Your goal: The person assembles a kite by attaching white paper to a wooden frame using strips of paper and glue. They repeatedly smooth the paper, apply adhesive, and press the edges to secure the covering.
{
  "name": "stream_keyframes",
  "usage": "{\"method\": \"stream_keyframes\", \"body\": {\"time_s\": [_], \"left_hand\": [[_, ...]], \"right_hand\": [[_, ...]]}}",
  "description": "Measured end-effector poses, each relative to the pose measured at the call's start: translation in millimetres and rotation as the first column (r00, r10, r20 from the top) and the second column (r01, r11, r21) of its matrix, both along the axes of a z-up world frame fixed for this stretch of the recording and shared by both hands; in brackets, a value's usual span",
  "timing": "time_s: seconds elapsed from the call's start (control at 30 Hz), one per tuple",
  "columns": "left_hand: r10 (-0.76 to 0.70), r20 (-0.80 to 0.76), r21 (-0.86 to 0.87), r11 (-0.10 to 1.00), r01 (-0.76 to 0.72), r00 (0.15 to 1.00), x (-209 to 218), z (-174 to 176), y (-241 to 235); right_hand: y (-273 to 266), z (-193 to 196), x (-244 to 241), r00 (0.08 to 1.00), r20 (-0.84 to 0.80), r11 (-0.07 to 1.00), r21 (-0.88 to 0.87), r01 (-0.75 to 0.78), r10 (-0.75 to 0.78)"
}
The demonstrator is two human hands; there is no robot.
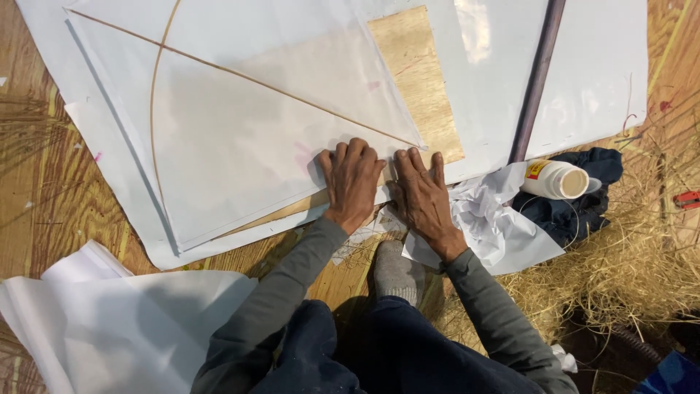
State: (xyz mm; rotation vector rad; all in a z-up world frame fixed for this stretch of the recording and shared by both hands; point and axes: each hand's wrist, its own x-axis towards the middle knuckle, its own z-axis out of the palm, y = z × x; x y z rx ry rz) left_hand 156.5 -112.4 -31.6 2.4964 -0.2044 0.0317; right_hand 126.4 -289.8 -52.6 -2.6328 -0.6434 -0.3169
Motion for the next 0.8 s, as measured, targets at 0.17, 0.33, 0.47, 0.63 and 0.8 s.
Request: {"method": "stream_keyframes", "body": {"time_s": [0.17, 0.33, 0.47, 0.63, 0.8], "left_hand": [[0.016, 0.016, 0.054, 0.998, -0.017, 1.000, -21, -8, 33], [0.081, 0.059, 0.056, 0.995, -0.085, 0.995, -32, 0, 57], [0.153, 0.017, -0.023, 0.988, -0.152, 0.988, -38, 2, 60], [0.181, -0.042, -0.075, 0.980, -0.184, 0.983, -40, -1, 63], [0.218, -0.123, 0.000, 0.976, -0.220, 0.968, -39, -6, 69]], "right_hand": [[-3, 0, 7, 1.000, 0.011, 0.999, -0.047, 0.010, -0.009], [-13, -2, 19, 0.997, 0.011, 0.994, -0.086, 0.071, -0.070], [-16, 13, 28, 0.998, 0.005, 0.991, -0.124, 0.057, -0.057], [-20, 10, 34, 0.998, 0.054, 0.996, -0.082, 0.033, -0.029], [-24, 9, 33, 0.999, 0.050, 0.995, -0.094, 0.021, -0.016]]}}
